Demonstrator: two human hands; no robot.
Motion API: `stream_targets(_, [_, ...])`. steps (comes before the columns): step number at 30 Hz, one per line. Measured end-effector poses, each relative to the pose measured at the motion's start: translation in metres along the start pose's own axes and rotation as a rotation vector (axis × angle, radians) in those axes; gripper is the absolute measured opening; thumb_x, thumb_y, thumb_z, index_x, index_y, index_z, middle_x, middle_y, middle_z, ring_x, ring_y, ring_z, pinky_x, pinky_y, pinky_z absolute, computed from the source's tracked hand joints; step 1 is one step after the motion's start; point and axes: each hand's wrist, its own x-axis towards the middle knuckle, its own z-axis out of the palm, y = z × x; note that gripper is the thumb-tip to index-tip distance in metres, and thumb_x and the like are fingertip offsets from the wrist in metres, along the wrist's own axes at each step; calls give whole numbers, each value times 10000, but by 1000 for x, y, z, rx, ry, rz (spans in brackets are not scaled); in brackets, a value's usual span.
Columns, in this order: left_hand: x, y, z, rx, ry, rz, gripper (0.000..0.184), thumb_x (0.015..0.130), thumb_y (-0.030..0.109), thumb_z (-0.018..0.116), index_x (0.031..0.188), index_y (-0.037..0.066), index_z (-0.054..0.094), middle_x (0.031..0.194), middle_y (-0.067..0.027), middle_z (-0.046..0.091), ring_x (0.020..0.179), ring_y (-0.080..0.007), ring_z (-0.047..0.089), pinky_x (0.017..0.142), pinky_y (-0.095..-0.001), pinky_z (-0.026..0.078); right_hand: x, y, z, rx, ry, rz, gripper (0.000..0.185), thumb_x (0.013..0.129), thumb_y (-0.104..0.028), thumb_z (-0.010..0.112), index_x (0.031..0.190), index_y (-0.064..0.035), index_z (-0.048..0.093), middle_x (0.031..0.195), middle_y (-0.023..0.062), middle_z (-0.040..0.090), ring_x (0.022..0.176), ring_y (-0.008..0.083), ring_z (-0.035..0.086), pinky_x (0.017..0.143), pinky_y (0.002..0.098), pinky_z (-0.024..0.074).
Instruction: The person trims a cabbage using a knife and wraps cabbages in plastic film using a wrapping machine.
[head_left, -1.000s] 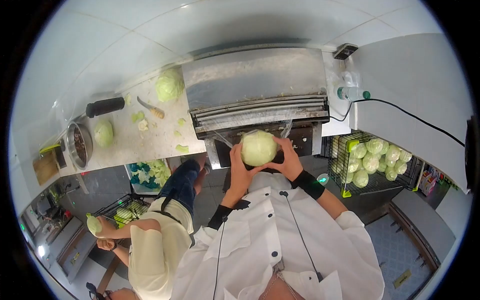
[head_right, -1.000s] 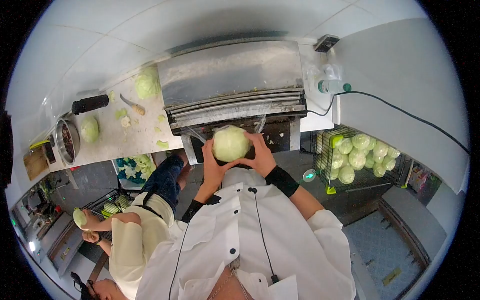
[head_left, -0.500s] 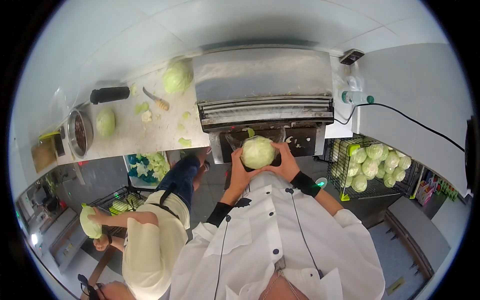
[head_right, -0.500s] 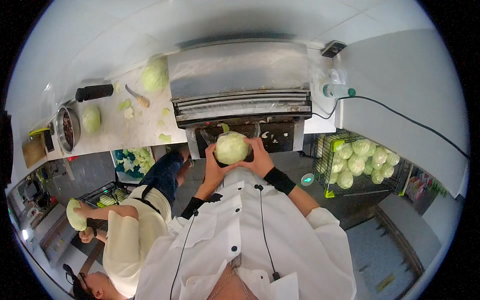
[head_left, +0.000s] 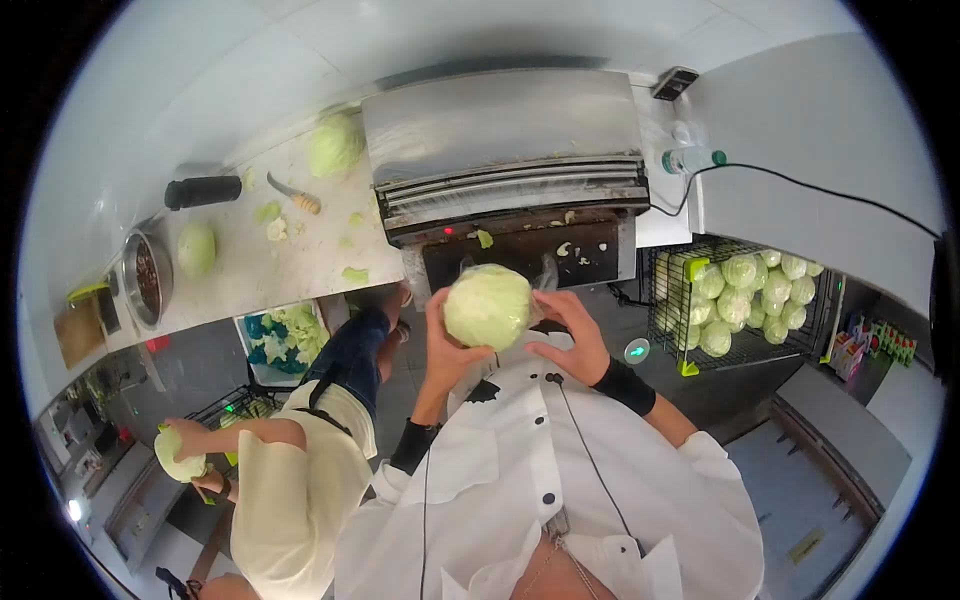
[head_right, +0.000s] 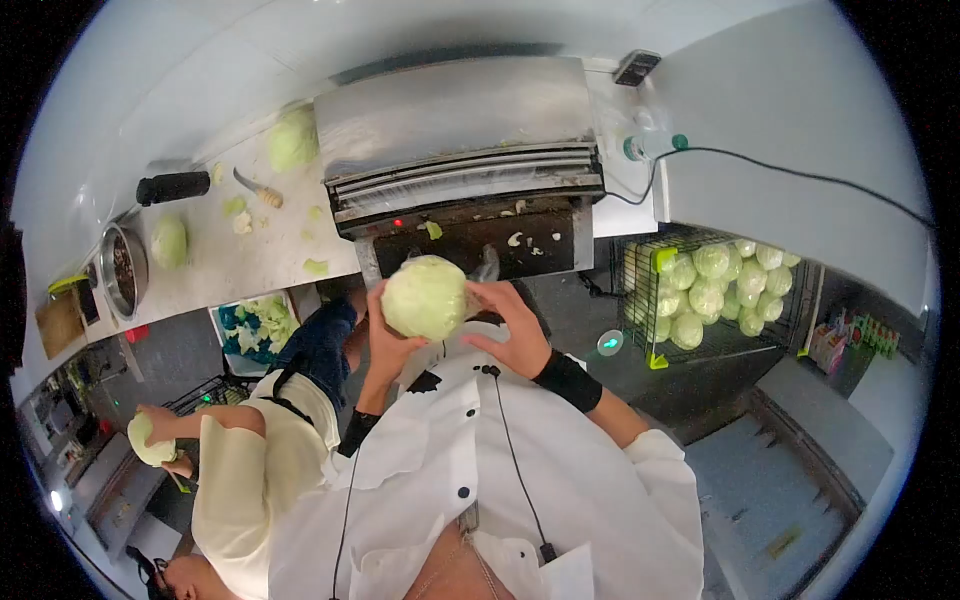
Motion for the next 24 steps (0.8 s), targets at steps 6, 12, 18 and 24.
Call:
stream_targets(6, [-9,10,3,-105,52,48,1238,562,507,934,1480,70,227,1411,-111,428,1291,-244,479,1051,-381,452,-6,5,-22,14,27,-33,370,808,-51,766,1154,-48,635,990,88,648,952,188,622,824,304,507])
stream_targets(12, [-32,15,29,-200,-92,-14,1208,582,582,890,1483,67,272,1427,-111,441,1311,-233,471,1076,-380,434,-19,27,-60,118,-64,-318,106,892,-34,669,977,-17,607,935,81,615,841,171,564,744,295,482])
stream_targets(18, [-58,1,90,-304,-88,-158,1000,781,680,657,1504,86,307,1519,-98,396,1362,-258,441,1122,-445,393,-58,20,-95,611,-184,-127,53,959,-64,601,967,-12,594,907,44,600,829,110,575,726,265,474])
stream_targets(24, [-67,-6,128,-427,-276,-93,994,783,793,520,1523,167,301,1519,-88,401,1372,-262,431,1147,-457,358,-67,-1,-119,336,-128,-249,72,923,-38,644,913,-25,574,864,37,577,771,114,568,690,258,471])
